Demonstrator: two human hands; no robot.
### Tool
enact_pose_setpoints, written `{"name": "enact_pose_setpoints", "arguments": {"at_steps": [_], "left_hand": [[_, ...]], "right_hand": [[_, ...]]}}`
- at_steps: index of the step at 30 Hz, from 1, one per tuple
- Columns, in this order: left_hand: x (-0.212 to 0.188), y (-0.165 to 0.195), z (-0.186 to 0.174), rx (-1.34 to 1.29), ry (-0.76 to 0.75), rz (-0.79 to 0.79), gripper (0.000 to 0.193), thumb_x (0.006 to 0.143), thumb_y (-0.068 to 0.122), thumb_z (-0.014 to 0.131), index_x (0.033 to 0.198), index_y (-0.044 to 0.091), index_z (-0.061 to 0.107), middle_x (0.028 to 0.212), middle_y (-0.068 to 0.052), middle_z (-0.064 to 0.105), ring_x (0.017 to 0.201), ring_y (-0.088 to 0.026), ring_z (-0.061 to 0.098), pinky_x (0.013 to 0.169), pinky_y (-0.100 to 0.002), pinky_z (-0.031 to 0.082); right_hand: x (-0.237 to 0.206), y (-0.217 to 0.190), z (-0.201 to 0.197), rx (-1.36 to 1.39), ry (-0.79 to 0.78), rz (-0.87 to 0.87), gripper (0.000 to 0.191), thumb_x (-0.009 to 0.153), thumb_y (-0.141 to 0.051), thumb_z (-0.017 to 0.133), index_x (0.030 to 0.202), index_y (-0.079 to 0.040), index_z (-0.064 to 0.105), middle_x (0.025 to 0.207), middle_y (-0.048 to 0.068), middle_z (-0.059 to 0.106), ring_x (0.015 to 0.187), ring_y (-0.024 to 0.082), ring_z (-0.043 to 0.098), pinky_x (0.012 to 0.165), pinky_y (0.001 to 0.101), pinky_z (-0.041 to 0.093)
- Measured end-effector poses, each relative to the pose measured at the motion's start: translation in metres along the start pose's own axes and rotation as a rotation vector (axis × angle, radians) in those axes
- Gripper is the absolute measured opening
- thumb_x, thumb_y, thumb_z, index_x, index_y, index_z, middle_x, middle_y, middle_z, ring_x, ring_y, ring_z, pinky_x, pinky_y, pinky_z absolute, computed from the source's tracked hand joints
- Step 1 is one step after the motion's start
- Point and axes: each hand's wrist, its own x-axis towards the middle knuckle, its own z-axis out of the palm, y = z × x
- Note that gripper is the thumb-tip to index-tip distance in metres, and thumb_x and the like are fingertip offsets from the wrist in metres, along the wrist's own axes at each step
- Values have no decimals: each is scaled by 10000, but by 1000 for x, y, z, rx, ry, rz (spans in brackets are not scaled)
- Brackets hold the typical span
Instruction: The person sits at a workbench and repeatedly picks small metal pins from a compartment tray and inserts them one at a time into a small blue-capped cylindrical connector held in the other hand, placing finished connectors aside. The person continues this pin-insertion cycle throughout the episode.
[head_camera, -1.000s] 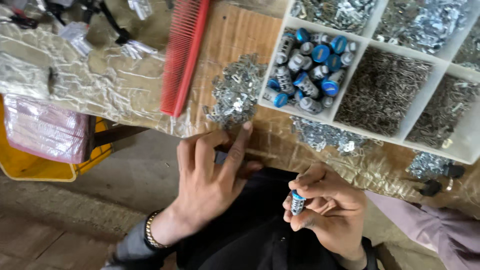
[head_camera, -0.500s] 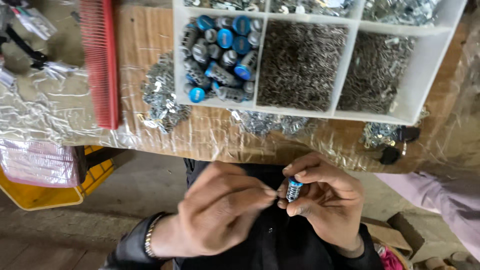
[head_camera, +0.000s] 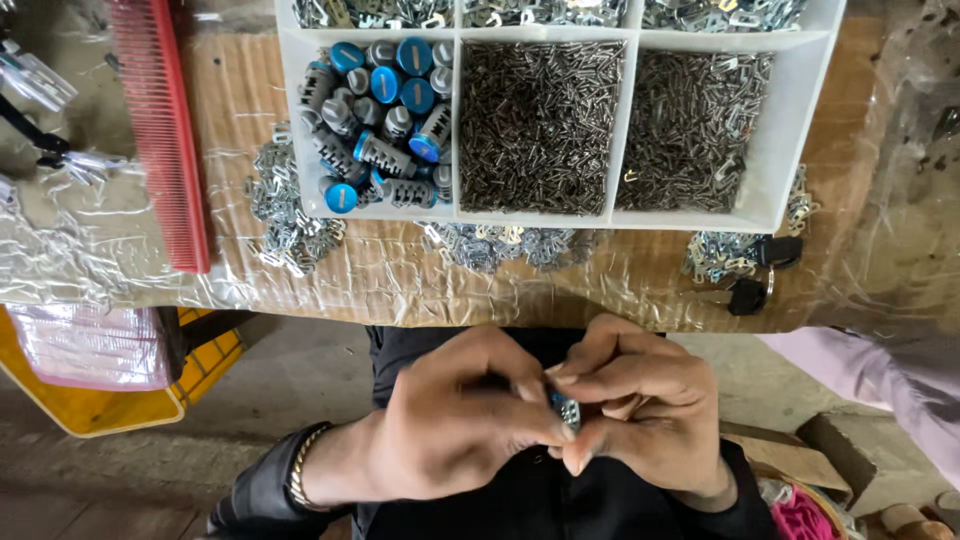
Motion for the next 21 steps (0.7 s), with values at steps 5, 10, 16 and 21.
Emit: {"name": "enact_pose_setpoints", "arguments": {"at_steps": [5, 10, 16, 21], "left_hand": [[-4, -1, -16, 182, -126, 123, 254, 879, 34, 837, 1113, 115, 784, 1058, -69, 610, 941, -180, 644, 770, -302, 573], [-11, -1, -10, -220, -34, -178, 289, 830, 20, 890, 1048, 144, 746, 966, -30, 583, 881, -124, 622, 714, -265, 529], [-3, -3, 4, 639, 171, 80, 306, 831, 107, 884, 1124, 140, 799, 970, -38, 616, 870, -157, 616, 713, -286, 522], [3, -18, -1, 981, 172, 212, 239, 974, 184, 734, 1201, 118, 772, 1214, -91, 637, 1139, -270, 634, 917, -363, 571]], "right_hand": [[-2, 2, 6, -135, -23, -15, 390, 865, -121, 881, 1185, 62, 755, 1123, 187, 675, 1004, 224, 736, 817, 261, 610], [6, 2, 4, -129, -196, -30, 346, 898, -115, 875, 1180, 57, 770, 1107, 179, 696, 976, 198, 701, 820, 246, 569], [-15, 12, 5, 1, 232, -131, 383, 891, -83, 881, 1228, 23, 734, 1173, 229, 666, 858, 244, 733, 689, 358, 666], [-24, 3, -10, -65, 233, -131, 303, 1000, -54, 765, 1292, -21, 691, 1247, 235, 630, 943, 295, 707, 722, 388, 662]]}}
